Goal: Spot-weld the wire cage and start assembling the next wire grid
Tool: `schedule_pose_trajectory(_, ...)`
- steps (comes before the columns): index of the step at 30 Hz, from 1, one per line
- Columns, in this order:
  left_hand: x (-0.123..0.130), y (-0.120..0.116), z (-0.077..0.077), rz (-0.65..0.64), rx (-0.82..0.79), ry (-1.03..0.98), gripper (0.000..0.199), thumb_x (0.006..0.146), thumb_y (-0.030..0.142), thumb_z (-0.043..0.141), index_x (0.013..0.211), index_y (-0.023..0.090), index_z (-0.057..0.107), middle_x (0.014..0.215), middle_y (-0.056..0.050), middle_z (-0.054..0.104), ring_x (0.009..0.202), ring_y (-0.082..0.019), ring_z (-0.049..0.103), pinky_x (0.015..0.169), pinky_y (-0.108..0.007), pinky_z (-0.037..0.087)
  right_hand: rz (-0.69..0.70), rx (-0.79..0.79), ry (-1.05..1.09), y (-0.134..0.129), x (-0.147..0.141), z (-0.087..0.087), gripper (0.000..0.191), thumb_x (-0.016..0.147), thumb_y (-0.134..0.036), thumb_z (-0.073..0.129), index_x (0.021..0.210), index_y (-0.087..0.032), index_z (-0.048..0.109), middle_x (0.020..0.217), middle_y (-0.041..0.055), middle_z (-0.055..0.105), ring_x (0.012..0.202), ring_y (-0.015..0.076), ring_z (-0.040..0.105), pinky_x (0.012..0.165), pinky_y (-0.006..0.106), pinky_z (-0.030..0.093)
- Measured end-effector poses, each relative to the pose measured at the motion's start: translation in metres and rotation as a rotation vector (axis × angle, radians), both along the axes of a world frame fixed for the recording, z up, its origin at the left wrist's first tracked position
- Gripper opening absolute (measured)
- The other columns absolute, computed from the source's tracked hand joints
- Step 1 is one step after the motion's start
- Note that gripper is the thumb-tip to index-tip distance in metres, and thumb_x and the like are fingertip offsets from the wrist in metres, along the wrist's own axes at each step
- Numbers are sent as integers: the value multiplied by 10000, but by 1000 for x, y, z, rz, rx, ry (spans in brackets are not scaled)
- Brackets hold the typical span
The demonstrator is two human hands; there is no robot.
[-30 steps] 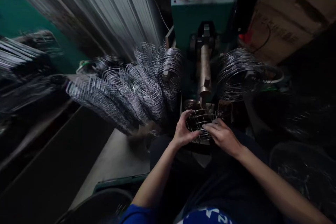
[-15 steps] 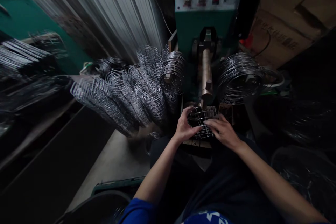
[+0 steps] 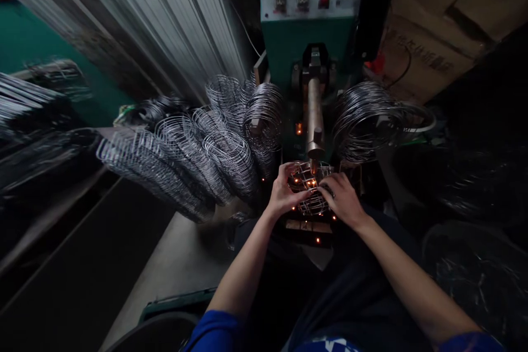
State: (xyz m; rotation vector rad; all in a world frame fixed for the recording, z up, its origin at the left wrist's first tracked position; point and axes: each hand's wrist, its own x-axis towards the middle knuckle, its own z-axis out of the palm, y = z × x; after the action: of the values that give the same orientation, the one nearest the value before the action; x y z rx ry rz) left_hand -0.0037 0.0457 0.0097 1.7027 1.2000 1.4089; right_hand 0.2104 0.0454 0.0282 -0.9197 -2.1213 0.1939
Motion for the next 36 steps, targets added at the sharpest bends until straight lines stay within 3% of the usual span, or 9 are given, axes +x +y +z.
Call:
schedule_pose_trajectory(5, -4, 13, 3, 33, 4, 48, 797, 623, 336, 931, 1276, 237, 485, 1278, -88, 660, 1204, -266, 672, 1072, -453, 550, -60, 36, 42, 13, -6, -5, 193, 1074, -288, 521, 899, -223, 567, 914, 91, 622, 921, 314, 584, 876, 493, 520)
schedule_pose_trajectory(11, -8, 28, 6, 27, -23, 42, 811, 593, 350, 933, 1249, 229, 473, 1281, -97, 664, 1190, -267, 679, 1044, -440, 560, -86, -44, 134, 19, -5, -1, 278, 1066, -425, 546, 889, -218, 603, 926, 97, 650, 929, 313, 615, 849, 469, 515)
schedule_pose_trajectory(13, -9, 38, 7, 40, -28, 60, 824, 572, 359, 938, 1238, 225, 473, 1280, -107, 665, 1205, -279, 671, 1060, -460, 547, -91, -172, 245, 21, -2, 2, 278, 1014, -472, 637, 918, -211, 634, 940, 88, 665, 905, 293, 630, 832, 447, 520)
schedule_pose_trajectory(17, -14, 45, 7, 4, -22, 75, 843, 602, 404, 936, 1281, 217, 473, 1323, -138, 647, 1274, -297, 636, 1119, -494, 501, -14, -605, 598, 13, 18, 0, 420, 808, -509, 866, 1018, -203, 669, 1022, 74, 691, 884, 241, 654, 806, 382, 552)
schedule_pose_trajectory(22, -31, 29, -18, -92, -96, 25, 1295, 575, 448, 963, 1581, 227, 178, 1606, -232, 401, 1498, -349, 426, 1209, -566, 396, -7, -895, 726, -16, 64, -16, 489, 778, -529, 894, 1068, -183, 708, 1163, 130, 714, 1056, 258, 678, 892, 352, 560)
schedule_pose_trajectory(25, -37, 17, -47, -94, -249, -39, 1344, 537, 462, 971, 1594, 206, 182, 1613, -247, 381, 1484, -369, 441, 1196, -588, 409, -94, -1007, 734, -34, 82, -24, 559, 776, -596, 880, 1061, -170, 654, 1054, 157, 744, 843, 239, 717, 699, 310, 584)
schedule_pose_trajectory(29, -33, 14, -71, -72, -435, -123, 1180, 599, 450, 937, 1548, 170, 293, 1466, -222, 564, 1338, -334, 592, 1132, -580, 476, -183, -1044, 787, -46, 77, -29, 700, 650, -632, 943, 1017, -195, 538, 762, 95, 733, 499, 167, 595, 440, 225, 456)
schedule_pose_trajectory(32, -31, 16, -71, -35, -439, -134, 1097, 583, 427, 937, 1492, 159, 384, 1370, -192, 638, 1283, -323, 621, 1095, -563, 505, -203, -1030, 844, -50, 63, -28, 707, 616, -647, 949, 951, -219, 495, 671, 48, 696, 426, 141, 523, 381, 196, 374)
schedule_pose_trajectory(36, -41, 3, -57, -14, -346, -63, 998, 569, 397, 926, 1436, 186, 479, 1367, -154, 639, 1233, -302, 634, 1089, -540, 501, -147, -1022, 837, -58, 57, -13, 576, 677, -625, 927, 832, -199, 571, 608, 19, 639, 408, 121, 486, 362, 192, 342)
